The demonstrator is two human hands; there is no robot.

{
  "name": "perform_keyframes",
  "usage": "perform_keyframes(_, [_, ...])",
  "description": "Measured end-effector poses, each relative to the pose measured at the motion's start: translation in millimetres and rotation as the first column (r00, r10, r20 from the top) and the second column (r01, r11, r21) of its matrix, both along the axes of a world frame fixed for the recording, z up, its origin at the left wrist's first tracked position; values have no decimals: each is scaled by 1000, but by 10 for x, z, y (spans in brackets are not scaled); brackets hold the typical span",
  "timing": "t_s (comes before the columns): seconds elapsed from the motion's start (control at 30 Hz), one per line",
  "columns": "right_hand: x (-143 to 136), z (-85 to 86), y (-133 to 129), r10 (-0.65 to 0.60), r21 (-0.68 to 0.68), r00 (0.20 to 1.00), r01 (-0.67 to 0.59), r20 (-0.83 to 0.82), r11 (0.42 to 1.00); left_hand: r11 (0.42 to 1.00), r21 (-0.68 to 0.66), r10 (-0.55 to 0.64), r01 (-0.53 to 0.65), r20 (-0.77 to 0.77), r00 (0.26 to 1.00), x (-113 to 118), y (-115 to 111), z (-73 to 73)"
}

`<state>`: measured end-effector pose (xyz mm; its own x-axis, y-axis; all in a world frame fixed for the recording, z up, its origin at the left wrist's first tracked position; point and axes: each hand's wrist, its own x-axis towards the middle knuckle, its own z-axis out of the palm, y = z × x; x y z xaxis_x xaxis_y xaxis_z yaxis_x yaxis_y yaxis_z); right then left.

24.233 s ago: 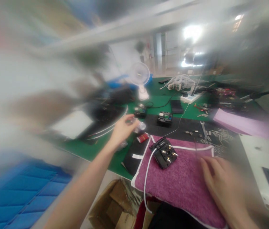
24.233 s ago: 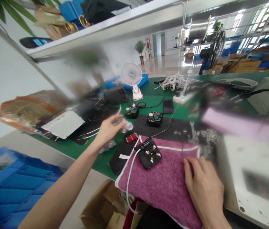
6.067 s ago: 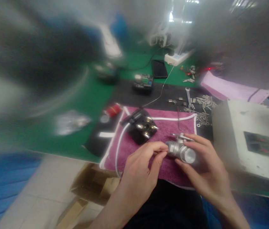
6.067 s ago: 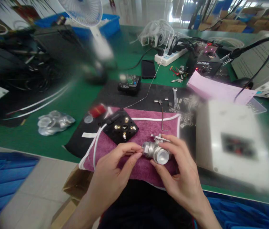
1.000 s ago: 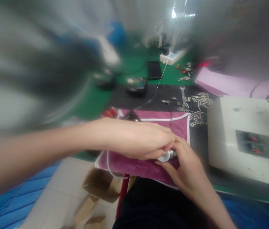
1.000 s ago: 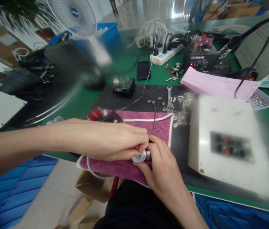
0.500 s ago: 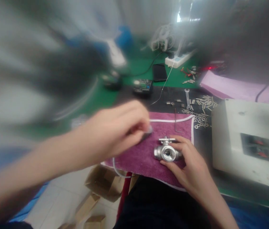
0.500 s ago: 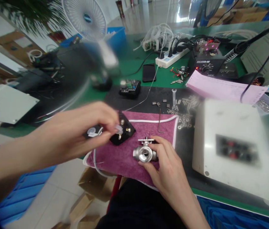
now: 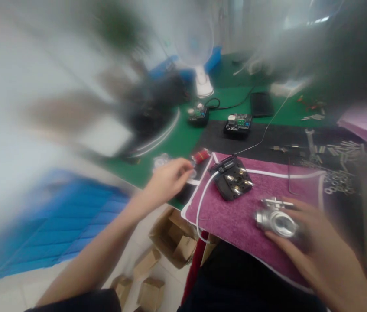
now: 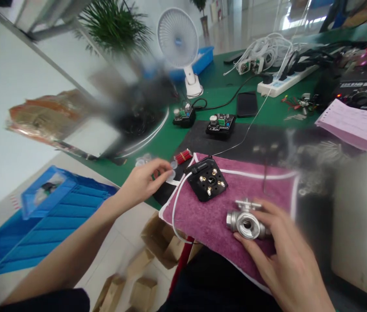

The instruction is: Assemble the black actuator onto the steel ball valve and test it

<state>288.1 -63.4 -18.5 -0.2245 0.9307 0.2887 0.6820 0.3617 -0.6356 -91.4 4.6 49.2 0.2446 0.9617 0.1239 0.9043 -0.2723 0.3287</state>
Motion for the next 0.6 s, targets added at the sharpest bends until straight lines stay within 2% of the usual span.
perform_keyframes(0.17, [6,15,4,-2,20,1000,2,-1,1000,996,46,-69,70,-26,997,102,120,-59])
perform_keyframes(0.3, [7,18,10,-1,27,1000,1,-5,1000,995,96,-14,24,-96,995,16,160,-86])
perform_keyframes(0.5, [-21,37,8,-8,33,1000,9,-8,999,999,40,-12,22,-227,974,-71,234,-110])
perform_keyframes(0.6, [-32,65,10,-1,72,1000,2,-17,997,997,76,15,5,-258,966,-55,202,-53])
